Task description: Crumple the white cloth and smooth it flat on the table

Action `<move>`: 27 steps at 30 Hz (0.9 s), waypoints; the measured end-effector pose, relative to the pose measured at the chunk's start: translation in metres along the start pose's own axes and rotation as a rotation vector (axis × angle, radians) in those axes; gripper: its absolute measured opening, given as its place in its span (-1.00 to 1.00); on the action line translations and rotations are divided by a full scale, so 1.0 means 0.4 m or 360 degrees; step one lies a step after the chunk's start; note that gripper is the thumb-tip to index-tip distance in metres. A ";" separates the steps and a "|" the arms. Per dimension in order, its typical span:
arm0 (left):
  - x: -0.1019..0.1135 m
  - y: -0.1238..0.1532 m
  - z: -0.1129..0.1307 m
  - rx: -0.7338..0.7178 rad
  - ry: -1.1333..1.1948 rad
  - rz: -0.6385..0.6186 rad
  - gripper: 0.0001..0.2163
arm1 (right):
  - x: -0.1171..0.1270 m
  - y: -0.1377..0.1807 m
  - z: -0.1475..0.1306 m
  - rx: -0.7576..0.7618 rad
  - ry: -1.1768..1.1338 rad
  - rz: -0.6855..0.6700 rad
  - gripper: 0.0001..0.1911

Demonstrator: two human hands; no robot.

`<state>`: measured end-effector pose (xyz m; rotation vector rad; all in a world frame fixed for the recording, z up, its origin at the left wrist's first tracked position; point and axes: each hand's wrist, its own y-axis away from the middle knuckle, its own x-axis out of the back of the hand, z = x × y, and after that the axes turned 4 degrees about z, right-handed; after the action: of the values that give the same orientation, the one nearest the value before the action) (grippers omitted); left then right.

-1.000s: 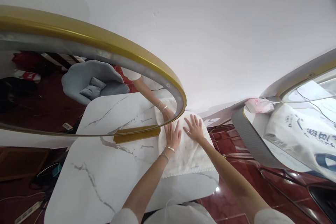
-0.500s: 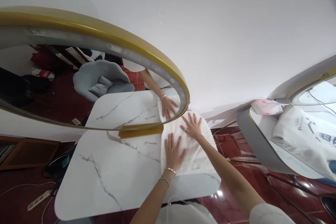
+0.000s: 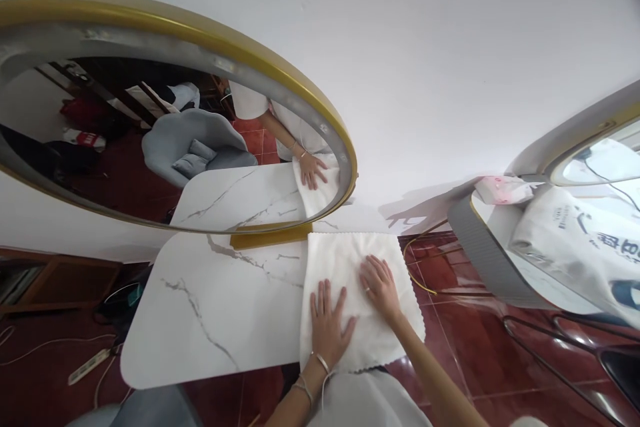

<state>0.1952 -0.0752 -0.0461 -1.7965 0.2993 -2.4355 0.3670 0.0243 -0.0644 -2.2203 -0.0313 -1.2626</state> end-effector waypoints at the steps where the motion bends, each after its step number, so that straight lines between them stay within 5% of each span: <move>1: 0.004 0.010 0.000 -0.0002 0.0002 -0.0005 -0.38 | 0.019 0.038 -0.007 -0.0035 0.0036 -0.0007 -0.63; 8: 0.031 0.034 -0.012 -0.0181 0.0040 -0.0056 -0.32 | 0.071 0.172 -0.051 -0.0337 0.0529 -0.0219 -0.42; 15: 0.011 -0.022 -0.028 -0.0147 0.0053 -0.0028 -0.34 | 0.039 0.078 -0.022 -0.0305 0.0606 -0.0266 -0.40; 21: -0.034 -0.196 -0.062 0.0181 0.0026 0.0146 -0.48 | -0.005 -0.053 0.032 -0.0299 0.0557 -0.0167 -0.34; 27: -0.068 -0.308 -0.099 0.0167 0.0002 0.0151 -0.39 | -0.047 -0.093 0.052 -0.0235 0.0529 -0.0167 -0.37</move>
<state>0.1698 0.0542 -0.0560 -1.6983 0.2456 -2.3418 0.3620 0.0701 -0.0697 -2.1227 0.0770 -1.7278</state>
